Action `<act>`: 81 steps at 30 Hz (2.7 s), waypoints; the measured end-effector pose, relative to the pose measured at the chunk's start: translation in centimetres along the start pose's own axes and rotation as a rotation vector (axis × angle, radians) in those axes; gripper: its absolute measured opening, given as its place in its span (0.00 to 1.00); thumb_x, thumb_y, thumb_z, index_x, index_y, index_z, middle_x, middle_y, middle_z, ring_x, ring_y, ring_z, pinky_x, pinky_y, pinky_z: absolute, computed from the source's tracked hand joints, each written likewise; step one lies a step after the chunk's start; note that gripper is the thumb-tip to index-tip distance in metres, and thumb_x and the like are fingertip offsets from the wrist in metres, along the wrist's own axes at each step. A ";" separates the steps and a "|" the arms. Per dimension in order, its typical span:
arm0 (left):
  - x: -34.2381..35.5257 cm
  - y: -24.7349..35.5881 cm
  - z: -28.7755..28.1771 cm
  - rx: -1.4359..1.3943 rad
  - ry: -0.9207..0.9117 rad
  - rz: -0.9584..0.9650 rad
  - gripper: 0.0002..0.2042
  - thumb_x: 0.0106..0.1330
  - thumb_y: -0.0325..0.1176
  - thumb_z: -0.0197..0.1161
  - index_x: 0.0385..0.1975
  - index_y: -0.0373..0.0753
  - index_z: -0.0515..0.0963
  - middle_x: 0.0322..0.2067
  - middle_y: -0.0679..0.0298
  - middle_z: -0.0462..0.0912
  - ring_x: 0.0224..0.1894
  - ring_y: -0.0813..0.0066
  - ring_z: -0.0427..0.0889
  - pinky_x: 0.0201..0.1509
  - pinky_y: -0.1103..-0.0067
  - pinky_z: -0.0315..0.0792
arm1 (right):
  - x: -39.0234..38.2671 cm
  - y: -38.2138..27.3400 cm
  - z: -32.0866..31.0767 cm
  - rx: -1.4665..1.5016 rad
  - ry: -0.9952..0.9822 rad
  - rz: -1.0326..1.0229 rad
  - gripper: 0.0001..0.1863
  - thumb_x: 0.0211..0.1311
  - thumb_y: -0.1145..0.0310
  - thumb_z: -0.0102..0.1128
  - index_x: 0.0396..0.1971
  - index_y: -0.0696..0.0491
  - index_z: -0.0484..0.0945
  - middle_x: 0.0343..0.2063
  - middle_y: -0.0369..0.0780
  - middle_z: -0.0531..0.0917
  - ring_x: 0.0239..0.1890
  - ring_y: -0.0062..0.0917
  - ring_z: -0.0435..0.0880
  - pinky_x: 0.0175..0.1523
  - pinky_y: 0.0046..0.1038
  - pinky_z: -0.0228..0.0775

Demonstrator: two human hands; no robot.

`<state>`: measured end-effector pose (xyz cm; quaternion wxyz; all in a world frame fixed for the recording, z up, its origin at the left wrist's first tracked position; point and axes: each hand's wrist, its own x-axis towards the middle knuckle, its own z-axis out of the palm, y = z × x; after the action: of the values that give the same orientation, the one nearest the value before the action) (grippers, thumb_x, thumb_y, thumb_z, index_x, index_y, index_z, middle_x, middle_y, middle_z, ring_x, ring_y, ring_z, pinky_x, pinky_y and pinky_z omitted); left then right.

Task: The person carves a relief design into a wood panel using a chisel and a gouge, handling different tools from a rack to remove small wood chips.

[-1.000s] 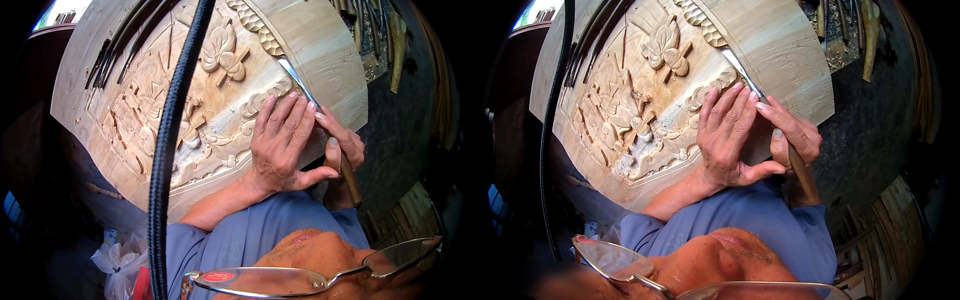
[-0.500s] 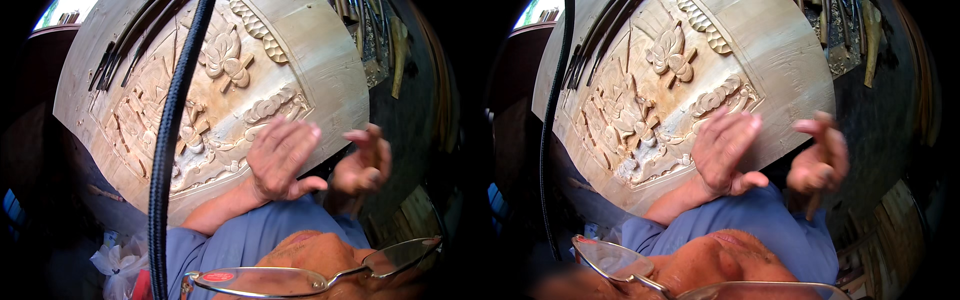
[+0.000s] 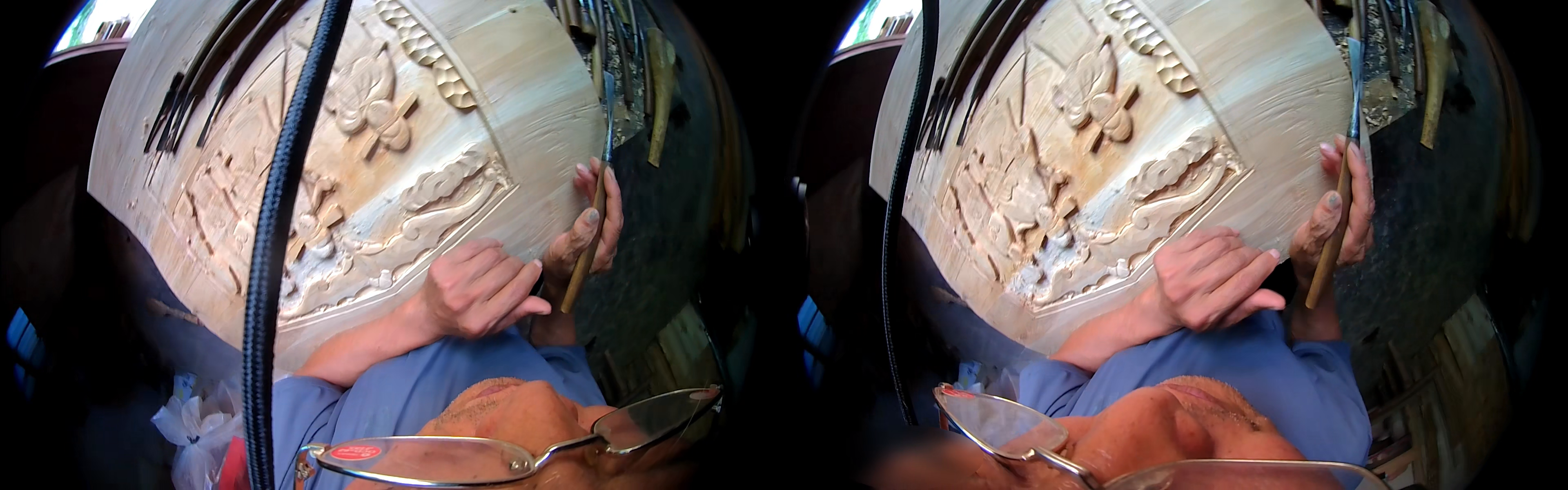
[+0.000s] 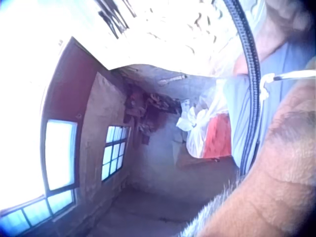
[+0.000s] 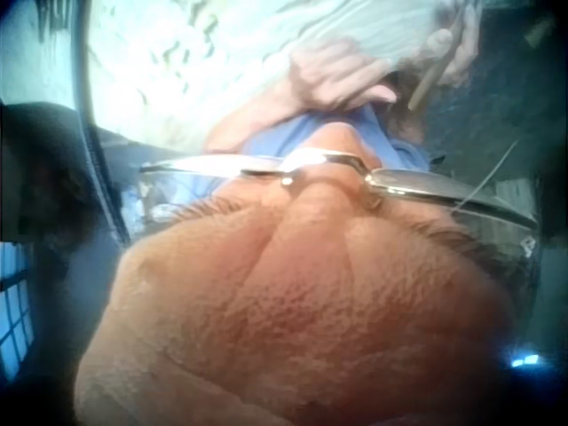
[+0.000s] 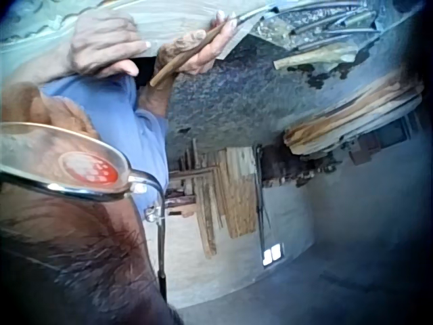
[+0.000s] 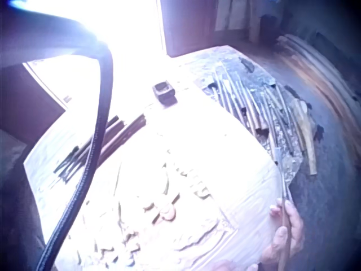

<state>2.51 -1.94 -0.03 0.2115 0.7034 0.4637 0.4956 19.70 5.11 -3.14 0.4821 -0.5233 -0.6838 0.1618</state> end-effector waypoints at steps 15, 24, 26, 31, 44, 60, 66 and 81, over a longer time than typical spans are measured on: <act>-5.0 0.3 -3.0 0.258 0.133 0.145 0.15 0.68 0.40 0.79 0.41 0.33 0.87 0.32 0.61 0.88 0.32 0.66 0.90 0.43 0.71 0.88 | -0.1 -0.6 0.6 0.005 -0.033 -0.014 0.25 0.89 0.63 0.48 0.70 0.68 0.75 0.63 0.53 0.86 0.61 0.39 0.88 0.69 0.40 0.82; -6.2 0.8 -2.5 0.165 0.110 0.144 0.15 0.69 0.37 0.80 0.41 0.30 0.87 0.30 0.59 0.87 0.29 0.69 0.86 0.39 0.73 0.85 | -0.2 -0.1 0.7 -0.036 -0.043 -0.119 0.26 0.89 0.62 0.49 0.67 0.71 0.76 0.60 0.56 0.86 0.60 0.42 0.90 0.67 0.42 0.85; -6.3 0.8 -2.2 0.138 0.116 0.124 0.14 0.70 0.35 0.79 0.41 0.29 0.86 0.31 0.59 0.86 0.28 0.69 0.85 0.39 0.73 0.85 | -0.5 -0.2 0.9 -0.064 -0.009 -0.111 0.27 0.89 0.62 0.48 0.67 0.72 0.76 0.60 0.57 0.87 0.59 0.44 0.90 0.68 0.42 0.85; -6.9 0.6 -1.7 0.177 0.084 0.175 0.13 0.71 0.35 0.78 0.40 0.29 0.86 0.28 0.61 0.84 0.26 0.70 0.83 0.36 0.74 0.83 | -0.3 0.2 0.8 -0.034 -0.034 -0.090 0.26 0.89 0.63 0.51 0.68 0.70 0.76 0.62 0.55 0.86 0.61 0.40 0.89 0.68 0.40 0.84; -6.5 0.5 -2.4 0.388 0.081 0.160 0.10 0.65 0.34 0.81 0.39 0.37 0.87 0.24 0.66 0.84 0.23 0.70 0.83 0.33 0.75 0.80 | 3.7 1.8 0.9 -0.038 -0.123 -0.393 0.16 0.77 0.72 0.70 0.61 0.52 0.87 0.49 0.44 0.94 0.44 0.35 0.97 0.48 0.34 0.88; -4.9 1.4 -1.3 0.490 0.058 0.163 0.08 0.66 0.34 0.80 0.37 0.42 0.87 0.22 0.67 0.82 0.22 0.69 0.82 0.29 0.74 0.75 | 21.1 20.1 0.8 -0.790 -0.375 -0.884 0.26 0.71 0.75 0.63 0.68 0.44 0.82 0.57 0.44 0.90 0.60 0.40 0.90 0.62 0.37 0.87; -4.6 1.7 -1.1 0.509 0.058 0.152 0.07 0.66 0.34 0.80 0.37 0.43 0.87 0.22 0.67 0.82 0.22 0.69 0.82 0.29 0.74 0.75 | 23.0 21.6 3.7 -0.922 -0.523 -0.817 0.31 0.70 0.79 0.61 0.72 0.42 0.79 0.59 0.41 0.88 0.66 0.39 0.85 0.64 0.36 0.85; -5.3 1.3 -1.3 0.565 0.021 0.160 0.07 0.67 0.35 0.79 0.35 0.44 0.86 0.21 0.69 0.81 0.21 0.71 0.80 0.28 0.74 0.72 | 22.7 18.5 7.5 -0.561 -0.253 -0.670 0.18 0.75 0.49 0.68 0.33 0.47 0.90 0.24 0.47 0.89 0.28 0.41 0.93 0.34 0.43 0.83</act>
<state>1.55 -7.34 -1.18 -0.0371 0.7633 0.5287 0.3694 24.09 34.41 -9.04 0.2602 -0.3596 -0.8863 -0.1323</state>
